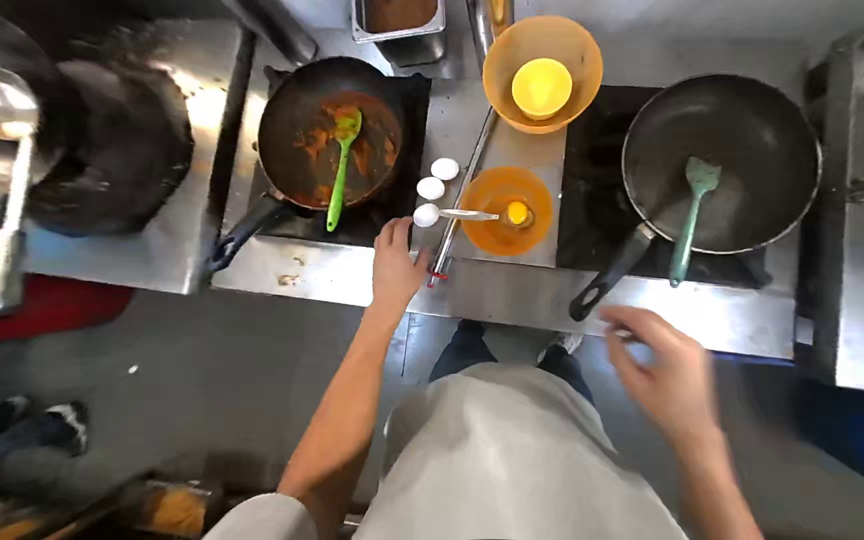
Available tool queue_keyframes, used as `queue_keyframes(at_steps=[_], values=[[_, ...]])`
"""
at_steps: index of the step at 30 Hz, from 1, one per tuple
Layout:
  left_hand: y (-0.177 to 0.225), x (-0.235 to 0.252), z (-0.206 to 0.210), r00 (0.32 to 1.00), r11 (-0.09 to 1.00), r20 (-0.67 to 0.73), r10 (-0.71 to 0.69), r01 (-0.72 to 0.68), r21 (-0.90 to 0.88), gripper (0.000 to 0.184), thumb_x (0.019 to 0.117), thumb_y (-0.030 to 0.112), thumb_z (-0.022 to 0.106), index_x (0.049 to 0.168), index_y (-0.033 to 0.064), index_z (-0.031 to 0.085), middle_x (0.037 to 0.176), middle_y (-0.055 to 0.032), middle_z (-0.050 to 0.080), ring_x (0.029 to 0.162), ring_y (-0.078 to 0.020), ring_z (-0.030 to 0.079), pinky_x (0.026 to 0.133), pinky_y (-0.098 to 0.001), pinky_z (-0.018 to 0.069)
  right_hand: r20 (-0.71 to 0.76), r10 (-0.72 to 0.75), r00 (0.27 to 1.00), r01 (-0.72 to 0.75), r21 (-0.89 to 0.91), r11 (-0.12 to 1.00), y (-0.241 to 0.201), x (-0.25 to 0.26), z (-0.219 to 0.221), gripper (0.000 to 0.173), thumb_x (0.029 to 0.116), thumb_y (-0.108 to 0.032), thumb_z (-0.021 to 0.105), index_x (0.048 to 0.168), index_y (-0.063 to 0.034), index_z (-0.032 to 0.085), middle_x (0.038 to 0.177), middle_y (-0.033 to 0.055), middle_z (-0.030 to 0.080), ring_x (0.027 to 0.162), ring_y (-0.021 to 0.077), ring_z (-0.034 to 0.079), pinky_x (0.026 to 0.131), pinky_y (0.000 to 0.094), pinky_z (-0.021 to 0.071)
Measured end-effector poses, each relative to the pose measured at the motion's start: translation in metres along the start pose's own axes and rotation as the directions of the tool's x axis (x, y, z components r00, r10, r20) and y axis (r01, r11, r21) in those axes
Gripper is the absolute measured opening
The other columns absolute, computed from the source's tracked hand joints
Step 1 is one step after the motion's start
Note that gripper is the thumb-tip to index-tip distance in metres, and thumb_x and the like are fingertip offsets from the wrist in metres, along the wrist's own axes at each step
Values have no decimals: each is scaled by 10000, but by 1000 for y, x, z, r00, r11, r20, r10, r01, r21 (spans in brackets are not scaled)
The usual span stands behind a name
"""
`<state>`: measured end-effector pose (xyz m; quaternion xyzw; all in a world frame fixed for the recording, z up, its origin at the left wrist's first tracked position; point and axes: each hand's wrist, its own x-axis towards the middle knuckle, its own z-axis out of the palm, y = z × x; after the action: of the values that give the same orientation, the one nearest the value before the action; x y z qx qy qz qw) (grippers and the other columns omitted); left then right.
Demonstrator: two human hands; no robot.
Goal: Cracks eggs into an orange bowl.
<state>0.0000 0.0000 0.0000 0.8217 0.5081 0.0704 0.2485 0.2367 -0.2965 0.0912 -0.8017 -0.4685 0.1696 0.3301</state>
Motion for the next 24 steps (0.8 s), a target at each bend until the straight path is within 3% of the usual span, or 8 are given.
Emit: queue_keyframes(at_steps=[2,4,7,12,14,18,22,24], values=[[-11,25,13,998,998,42,54,-55,4,610,920,189,756,1449,-2,520,1475,-290,490,1338,-491,495,1102,-634,414,204,28,978,-38,43,998,-35,70,67,258,970,-204,651,1195,-114,740,873,79,749,740,243,725,662,508,600],[-20,41,22,994,996,63,92,-93,15,621,905,195,775,1450,26,530,1457,-279,508,1329,-483,502,1080,-633,428,379,130,916,-118,-54,992,-54,133,114,342,1013,-213,607,1349,-199,668,949,121,750,815,310,728,734,571,587],[-30,57,25,988,989,46,148,-148,1,550,917,172,758,1422,59,569,1378,-264,564,1269,-480,541,1031,-626,461,508,205,837,-94,-236,967,-64,182,150,528,950,-172,662,1457,-292,575,1034,180,732,912,406,703,759,644,542],[-47,64,27,977,971,37,212,-207,-118,477,961,203,716,1386,25,592,1401,-242,572,1292,-438,554,1085,-576,445,442,53,896,121,-356,927,-57,197,167,218,997,-297,640,1149,-162,718,899,141,729,833,372,713,694,592,552],[-50,59,23,978,960,25,206,-197,-200,474,966,207,710,1376,1,591,1397,-251,576,1290,-416,570,1096,-547,455,419,-3,908,173,-368,913,-55,197,167,220,1010,-292,596,1065,-126,729,838,131,713,780,360,706,647,568,543],[-51,47,11,983,902,-36,179,-178,-394,484,961,206,716,1357,-37,581,1305,-250,626,1081,-334,683,938,-472,569,456,127,881,62,-378,924,-56,200,161,408,988,-299,643,1385,-207,625,844,135,714,790,366,696,741,602,544],[-38,39,0,994,673,31,108,-51,-738,503,972,158,663,1405,-37,499,1259,-178,662,1107,-178,686,971,-351,576,495,131,859,-79,-125,989,-43,201,159,281,982,-223,681,1230,-91,692,851,123,724,734,283,695,730,517,577],[-29,40,-2,995,517,79,67,33,-855,505,974,110,607,1430,-47,457,1278,-187,644,1123,-208,687,976,-377,587,468,122,875,-226,173,959,-36,190,144,224,1014,-121,607,1208,-13,642,840,99,730,658,187,707,635,384,624]])
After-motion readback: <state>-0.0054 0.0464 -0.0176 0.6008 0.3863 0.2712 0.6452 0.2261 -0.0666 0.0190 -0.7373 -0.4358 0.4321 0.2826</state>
